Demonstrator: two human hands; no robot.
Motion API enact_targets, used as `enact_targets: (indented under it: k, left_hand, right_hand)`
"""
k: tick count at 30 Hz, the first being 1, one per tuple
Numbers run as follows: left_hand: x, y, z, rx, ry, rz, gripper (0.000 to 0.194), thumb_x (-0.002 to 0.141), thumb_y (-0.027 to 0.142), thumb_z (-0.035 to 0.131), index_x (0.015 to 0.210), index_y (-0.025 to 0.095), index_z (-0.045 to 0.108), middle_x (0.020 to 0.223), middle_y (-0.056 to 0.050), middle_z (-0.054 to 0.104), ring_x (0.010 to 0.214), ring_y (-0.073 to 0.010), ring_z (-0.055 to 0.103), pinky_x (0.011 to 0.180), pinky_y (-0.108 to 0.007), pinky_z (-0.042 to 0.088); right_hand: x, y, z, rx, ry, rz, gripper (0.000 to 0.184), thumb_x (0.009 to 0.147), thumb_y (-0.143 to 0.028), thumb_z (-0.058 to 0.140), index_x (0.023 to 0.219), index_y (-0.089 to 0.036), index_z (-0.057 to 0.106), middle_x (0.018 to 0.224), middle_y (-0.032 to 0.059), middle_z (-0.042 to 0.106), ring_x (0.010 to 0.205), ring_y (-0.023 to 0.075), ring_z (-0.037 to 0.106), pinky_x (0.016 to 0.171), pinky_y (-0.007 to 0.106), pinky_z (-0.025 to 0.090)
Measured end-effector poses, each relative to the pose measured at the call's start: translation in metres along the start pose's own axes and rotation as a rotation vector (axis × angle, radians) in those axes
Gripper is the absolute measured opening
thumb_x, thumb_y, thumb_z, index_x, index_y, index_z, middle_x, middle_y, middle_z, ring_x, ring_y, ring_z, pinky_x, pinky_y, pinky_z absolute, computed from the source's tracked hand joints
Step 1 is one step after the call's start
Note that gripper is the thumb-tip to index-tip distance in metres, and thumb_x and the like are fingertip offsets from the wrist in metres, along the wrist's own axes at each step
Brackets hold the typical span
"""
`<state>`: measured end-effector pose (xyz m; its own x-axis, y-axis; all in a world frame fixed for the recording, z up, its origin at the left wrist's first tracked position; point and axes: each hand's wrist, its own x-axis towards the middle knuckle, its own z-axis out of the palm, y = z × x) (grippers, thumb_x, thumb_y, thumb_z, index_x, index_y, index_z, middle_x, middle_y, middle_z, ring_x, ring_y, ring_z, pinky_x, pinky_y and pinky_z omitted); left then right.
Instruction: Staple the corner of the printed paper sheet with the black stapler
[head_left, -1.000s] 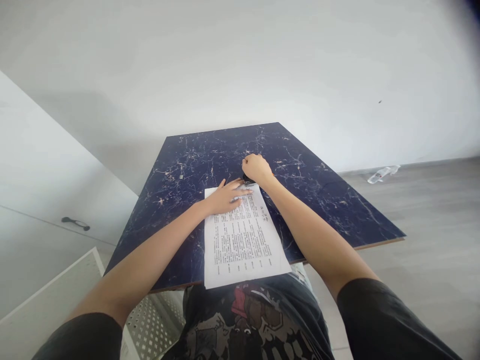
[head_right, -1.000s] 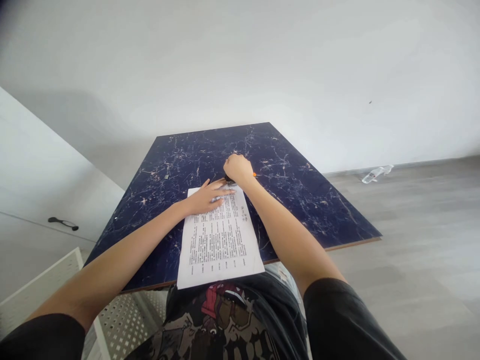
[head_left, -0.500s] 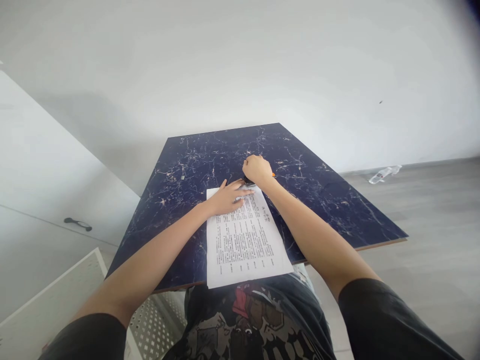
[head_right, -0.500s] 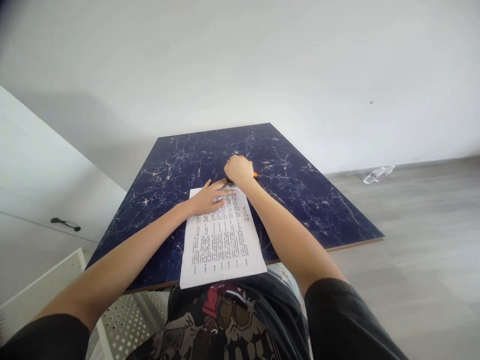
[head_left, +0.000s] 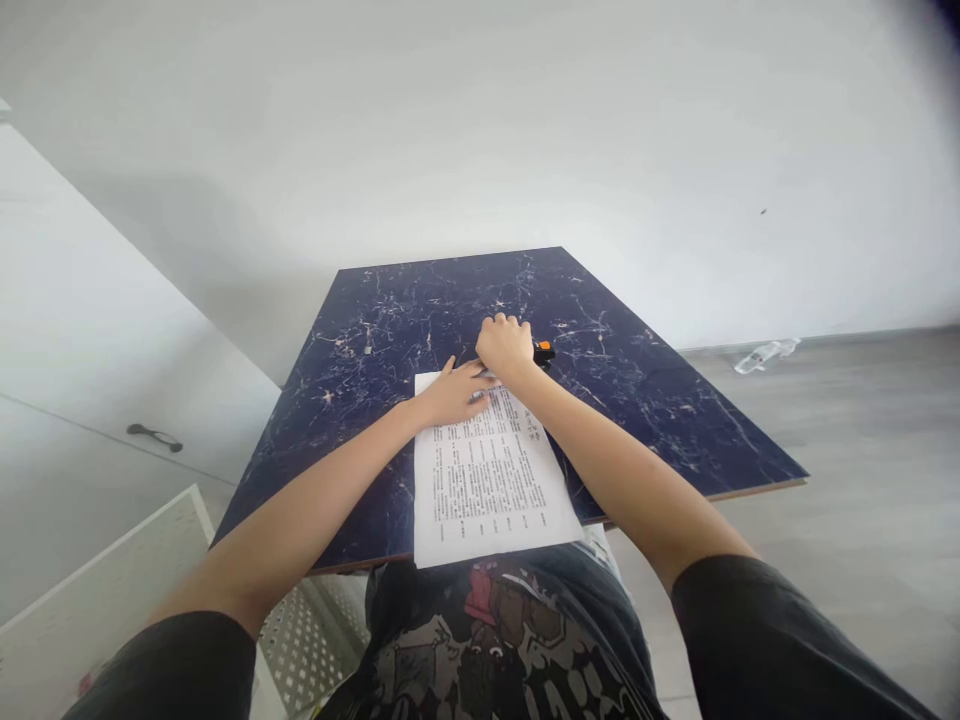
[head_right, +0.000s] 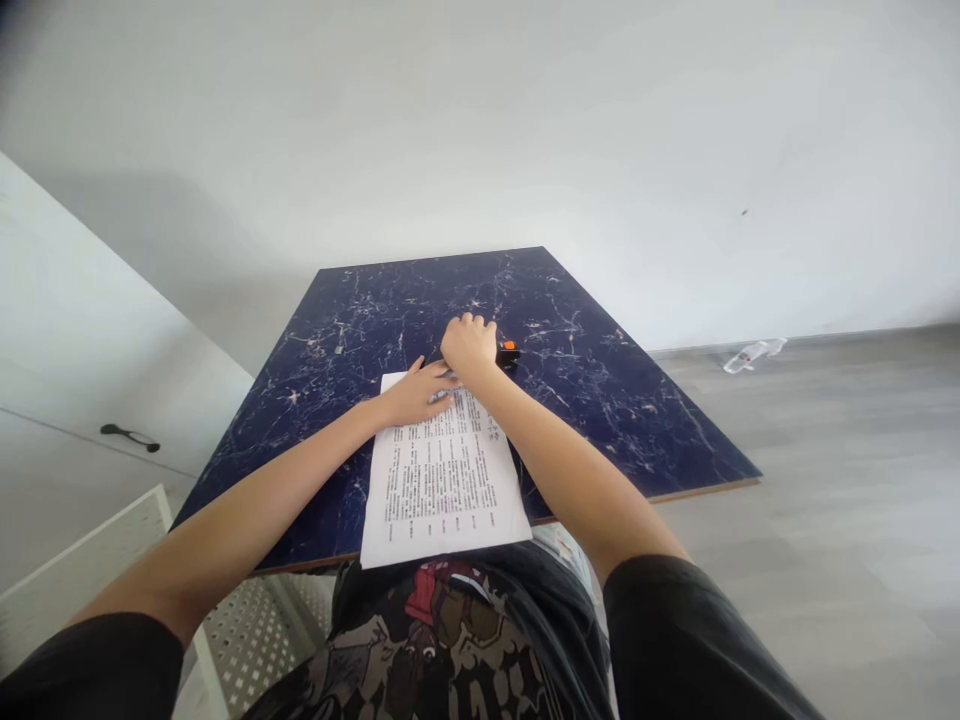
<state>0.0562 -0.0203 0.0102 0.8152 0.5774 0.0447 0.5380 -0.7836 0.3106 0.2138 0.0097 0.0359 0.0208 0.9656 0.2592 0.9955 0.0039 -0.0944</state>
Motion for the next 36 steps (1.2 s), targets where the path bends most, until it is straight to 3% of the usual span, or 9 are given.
enact_targets:
  k: [5, 12, 20, 23, 27, 30, 33, 36]
  left_hand:
    - [-0.001, 0.002, -0.002, 0.0, -0.004, -0.014, 0.044, 0.101, 0.037, 0.045, 0.143, 0.034, 0.059, 0.163, -0.006, 0.04, 0.153, -0.031, 0.032, 0.125, -0.071, 0.004]
    - [-0.001, 0.0, 0.001, -0.008, 0.039, 0.027, 0.045, 0.101, 0.033, 0.047, 0.145, 0.038, 0.057, 0.162, -0.002, 0.042, 0.153, -0.0309, 0.031, 0.125, -0.07, 0.003]
    - [-0.003, -0.002, 0.002, -0.011, 0.016, 0.032, 0.051, 0.104, 0.033, 0.041, 0.154, 0.044, 0.045, 0.168, -0.001, 0.033, 0.157, -0.0307, 0.025, 0.124, -0.072, 0.006]
    - [-0.003, -0.002, 0.001, -0.009, 0.009, 0.025, 0.051, 0.104, 0.034, 0.041, 0.154, 0.044, 0.044, 0.169, 0.0, 0.031, 0.157, -0.032, 0.024, 0.124, -0.072, 0.005]
    - [-0.002, -0.005, 0.003, -0.007, 0.003, 0.026, 0.051, 0.105, 0.036, 0.041, 0.155, 0.044, 0.043, 0.17, -0.001, 0.026, 0.158, -0.0318, 0.023, 0.124, -0.072, 0.003]
    - [-0.001, -0.007, 0.004, -0.017, -0.006, 0.028, 0.051, 0.105, 0.037, 0.04, 0.156, 0.043, 0.042, 0.171, 0.0, 0.024, 0.158, -0.032, 0.021, 0.125, -0.071, 0.0]
    - [-0.001, -0.006, 0.003, -0.019, -0.022, 0.011, 0.051, 0.105, 0.036, 0.039, 0.155, 0.042, 0.043, 0.172, 0.001, 0.021, 0.159, -0.032, 0.019, 0.124, -0.072, 0.0]
    - [-0.002, -0.003, 0.001, -0.01, -0.034, 0.011, 0.051, 0.105, 0.036, 0.038, 0.155, 0.043, 0.042, 0.173, 0.001, 0.018, 0.159, -0.0308, 0.017, 0.124, -0.071, 0.0]
  right_hand:
    - [-0.007, -0.006, 0.004, -0.048, 0.006, -0.036, 0.04, 0.101, -0.013, 0.029, 0.121, -0.01, 0.063, 0.126, 0.0247, 0.062, 0.114, 0.033, 0.057, 0.095, 0.046, 0.044]
    - [-0.001, 0.001, 0.003, 0.022, -0.059, -0.022, 0.036, 0.098, -0.014, 0.036, 0.116, -0.012, 0.067, 0.124, 0.0225, 0.063, 0.113, 0.0339, 0.061, 0.09, 0.043, 0.048]
    - [0.012, 0.029, -0.011, 0.389, 0.049, 0.096, 0.039, 0.105, -0.029, 0.034, 0.091, -0.017, 0.068, 0.092, 0.0137, 0.072, 0.082, 0.0237, 0.064, 0.076, 0.033, 0.044]
    - [0.011, 0.055, -0.025, 0.543, -0.034, -0.139, 0.042, 0.105, -0.041, 0.037, 0.09, -0.017, 0.068, 0.085, 0.0093, 0.071, 0.077, 0.0205, 0.061, 0.074, 0.032, 0.042]
    - [0.005, 0.089, -0.038, 0.586, -0.435, -0.548, 0.036, 0.092, -0.055, 0.061, 0.107, -0.023, 0.07, 0.099, 0.0064, 0.072, 0.083, 0.0208, 0.061, 0.075, 0.033, 0.043]
    - [0.006, 0.105, -0.039, 0.496, -0.531, -0.6, 0.032, 0.084, -0.048, 0.072, 0.106, -0.025, 0.071, 0.093, 0.0054, 0.072, 0.079, 0.0209, 0.06, 0.074, 0.035, 0.043]
    - [0.01, 0.116, -0.036, 0.442, -0.5, -0.585, 0.027, 0.084, -0.04, 0.07, 0.107, -0.025, 0.072, 0.094, 0.0057, 0.073, 0.08, 0.0226, 0.062, 0.075, 0.039, 0.045]
    - [0.015, 0.129, -0.034, 0.387, -0.47, -0.526, 0.032, 0.083, -0.039, 0.07, 0.112, -0.026, 0.074, 0.106, 0.0078, 0.074, 0.092, 0.0272, 0.066, 0.08, 0.042, 0.049]
